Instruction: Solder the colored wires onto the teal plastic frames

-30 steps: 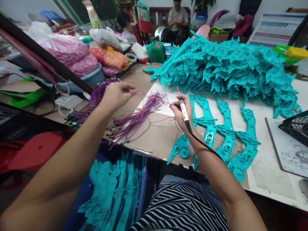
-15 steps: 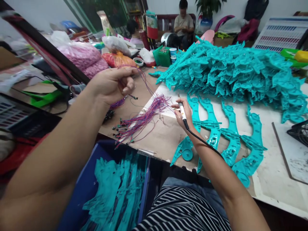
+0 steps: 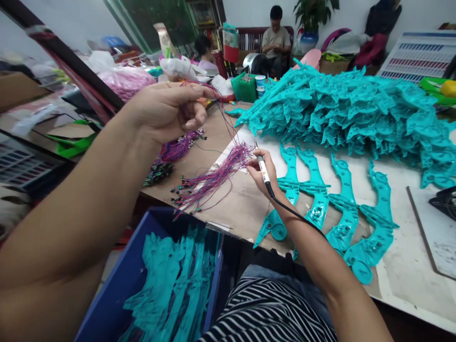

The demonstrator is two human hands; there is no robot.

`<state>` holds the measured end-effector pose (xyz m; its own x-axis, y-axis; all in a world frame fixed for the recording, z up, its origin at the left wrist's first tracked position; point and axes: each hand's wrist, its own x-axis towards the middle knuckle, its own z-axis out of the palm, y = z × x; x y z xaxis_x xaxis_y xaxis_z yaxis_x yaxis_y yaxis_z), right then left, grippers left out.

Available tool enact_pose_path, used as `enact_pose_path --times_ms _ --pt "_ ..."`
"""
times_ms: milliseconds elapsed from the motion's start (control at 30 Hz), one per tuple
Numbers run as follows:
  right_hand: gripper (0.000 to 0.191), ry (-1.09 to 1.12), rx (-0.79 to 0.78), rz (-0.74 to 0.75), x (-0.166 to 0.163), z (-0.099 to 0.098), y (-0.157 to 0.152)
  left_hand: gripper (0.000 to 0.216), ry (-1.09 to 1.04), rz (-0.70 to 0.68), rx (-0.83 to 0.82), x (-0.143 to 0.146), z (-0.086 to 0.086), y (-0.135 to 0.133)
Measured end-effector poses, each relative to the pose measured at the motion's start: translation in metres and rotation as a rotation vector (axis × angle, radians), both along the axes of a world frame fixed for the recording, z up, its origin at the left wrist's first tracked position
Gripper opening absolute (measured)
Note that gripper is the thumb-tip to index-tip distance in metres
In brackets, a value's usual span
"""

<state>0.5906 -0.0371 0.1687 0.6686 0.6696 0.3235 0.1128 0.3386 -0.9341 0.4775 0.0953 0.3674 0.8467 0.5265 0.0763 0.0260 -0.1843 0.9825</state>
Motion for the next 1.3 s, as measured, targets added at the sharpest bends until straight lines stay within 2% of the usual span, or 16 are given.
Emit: enact_pose_path --times_ms 100,200,267,367,467,567,733,800,900,967,1067,1167,1300 --pt "0.044 -0.01 0.015 -0.036 0.002 0.003 -0.003 0.025 0.101 0.055 0.157 -0.007 0.007 0.011" --pt "0.043 -0.018 0.013 -0.075 0.006 0.006 -0.007 0.03 0.203 0.176 0.341 -0.018 0.013 0.036" --pt "0.042 -0.039 0.007 -0.114 0.009 0.006 -0.01 0.029 0.224 0.196 0.342 -0.027 0.014 0.052" --pt "0.042 -0.029 -0.001 -0.165 0.011 0.006 -0.011 0.027 0.19 0.154 0.212 -0.039 0.007 0.065" --pt "0.046 0.061 0.007 -0.134 0.01 0.008 -0.011 0.025 0.144 0.138 0.057 -0.044 -0.01 0.057" --pt "0.049 0.132 0.017 -0.074 0.006 0.012 -0.012 0.025 0.118 0.096 -0.095 -0.045 -0.035 0.037" --pt "0.048 0.128 -0.012 -0.108 0.004 0.015 -0.015 0.029 0.157 -0.026 -0.168 -0.04 -0.079 0.009" --pt "0.047 0.113 -0.008 -0.116 0.004 0.015 -0.016 0.026 0.159 0.007 -0.189 -0.034 -0.098 0.001" --pt "0.045 0.085 -0.002 -0.11 0.001 0.015 -0.018 0.014 0.144 0.164 -0.227 -0.021 -0.126 -0.011" --pt "0.044 0.06 -0.003 -0.101 -0.001 0.015 -0.019 0.02 0.149 0.252 -0.262 -0.013 -0.14 -0.018" --pt "0.043 0.026 -0.001 -0.106 -0.003 0.014 -0.021 0.024 0.193 0.277 -0.326 -0.006 -0.154 -0.025" --pt "0.042 0.011 0.002 -0.122 -0.003 0.013 -0.022 0.023 0.206 0.256 -0.396 -0.008 -0.159 -0.028" --pt "0.042 0.028 -0.019 -0.146 -0.002 0.009 -0.024 0.025 0.062 0.287 -0.496 -0.019 -0.162 -0.031"
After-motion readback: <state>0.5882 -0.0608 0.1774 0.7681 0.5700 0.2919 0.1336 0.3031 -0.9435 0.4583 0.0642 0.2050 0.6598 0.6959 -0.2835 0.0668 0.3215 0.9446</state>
